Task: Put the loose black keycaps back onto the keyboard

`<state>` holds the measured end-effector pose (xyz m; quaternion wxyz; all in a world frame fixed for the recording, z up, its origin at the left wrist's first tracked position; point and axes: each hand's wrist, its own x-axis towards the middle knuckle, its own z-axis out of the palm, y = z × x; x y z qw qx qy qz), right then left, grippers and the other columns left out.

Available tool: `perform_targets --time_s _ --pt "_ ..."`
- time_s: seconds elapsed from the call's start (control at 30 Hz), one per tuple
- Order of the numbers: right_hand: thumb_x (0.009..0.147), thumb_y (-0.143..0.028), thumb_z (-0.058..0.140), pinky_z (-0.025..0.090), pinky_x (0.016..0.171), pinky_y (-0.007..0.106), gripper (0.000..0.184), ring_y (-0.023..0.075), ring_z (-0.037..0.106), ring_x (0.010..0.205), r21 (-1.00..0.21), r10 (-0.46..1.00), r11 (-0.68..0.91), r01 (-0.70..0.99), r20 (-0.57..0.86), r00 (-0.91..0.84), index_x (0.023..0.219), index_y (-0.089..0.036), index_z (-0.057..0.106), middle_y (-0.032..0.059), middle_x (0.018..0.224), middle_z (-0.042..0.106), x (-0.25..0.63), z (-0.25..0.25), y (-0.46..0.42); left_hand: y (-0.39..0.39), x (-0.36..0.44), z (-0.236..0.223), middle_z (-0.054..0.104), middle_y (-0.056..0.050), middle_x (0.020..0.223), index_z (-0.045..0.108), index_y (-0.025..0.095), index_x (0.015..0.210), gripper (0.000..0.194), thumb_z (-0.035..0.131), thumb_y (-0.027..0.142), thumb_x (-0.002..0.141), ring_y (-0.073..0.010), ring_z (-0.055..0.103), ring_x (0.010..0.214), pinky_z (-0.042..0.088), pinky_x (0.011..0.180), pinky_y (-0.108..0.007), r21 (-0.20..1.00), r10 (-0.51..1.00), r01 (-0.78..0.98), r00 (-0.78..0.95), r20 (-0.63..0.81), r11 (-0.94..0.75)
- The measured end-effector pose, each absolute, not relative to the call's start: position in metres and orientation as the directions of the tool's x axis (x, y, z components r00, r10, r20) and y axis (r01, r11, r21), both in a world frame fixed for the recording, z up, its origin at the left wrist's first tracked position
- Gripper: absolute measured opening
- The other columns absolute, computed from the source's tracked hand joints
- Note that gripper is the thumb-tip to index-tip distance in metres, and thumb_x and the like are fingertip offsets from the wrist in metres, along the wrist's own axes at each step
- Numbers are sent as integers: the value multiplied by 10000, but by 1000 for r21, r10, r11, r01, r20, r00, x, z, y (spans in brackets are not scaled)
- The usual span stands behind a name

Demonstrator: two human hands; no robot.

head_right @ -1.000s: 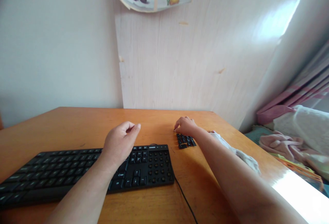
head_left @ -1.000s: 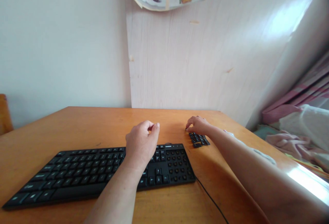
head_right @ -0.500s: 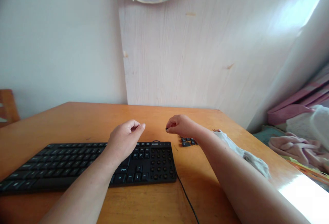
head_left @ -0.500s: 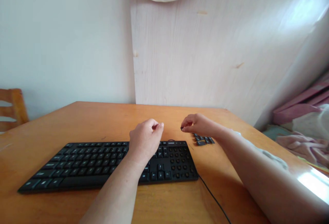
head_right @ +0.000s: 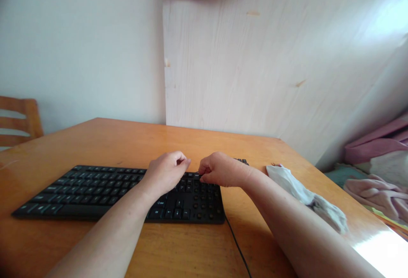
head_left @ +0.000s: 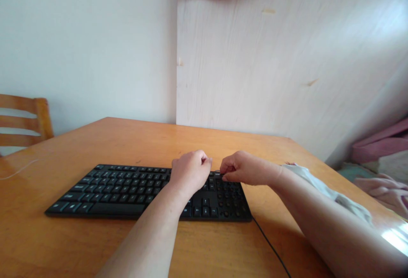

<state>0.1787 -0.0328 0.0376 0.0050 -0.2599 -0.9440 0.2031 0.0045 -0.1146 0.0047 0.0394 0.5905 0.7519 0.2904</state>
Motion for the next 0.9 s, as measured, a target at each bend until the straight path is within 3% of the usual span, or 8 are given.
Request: perform_targets --time_s 0.27,0.53,0.9 --pt "780 -215 615 357 555 224 115 114 532 613 -356 483 799 485 -101 -870 821 -187 718 -13 666 637 175 32 -34 -115 5 2 727 -49 833 675 260 760 247 521 426 857 -258 650 796 426 726 -371 481 929 865 -286 237 144" --pt "794 -249 602 379 576 227 155 112 528 631 -479 442 763 433 -101 -891 857 -171 719 -21 690 631 177 24 -27 -115 6 0 735 -57 855 675 254 775 216 489 335 848 -279 661 846 427 762 -405 451 937 877 -282 207 164" --pt "791 -245 601 356 552 224 151 107 507 615 -462 470 754 468 -119 -874 860 -168 710 -24 670 615 176 22 -28 -116 6 0 744 -78 909 686 237 825 222 468 274 825 -294 662 885 437 801 -444 430 945 886 -273 182 173"
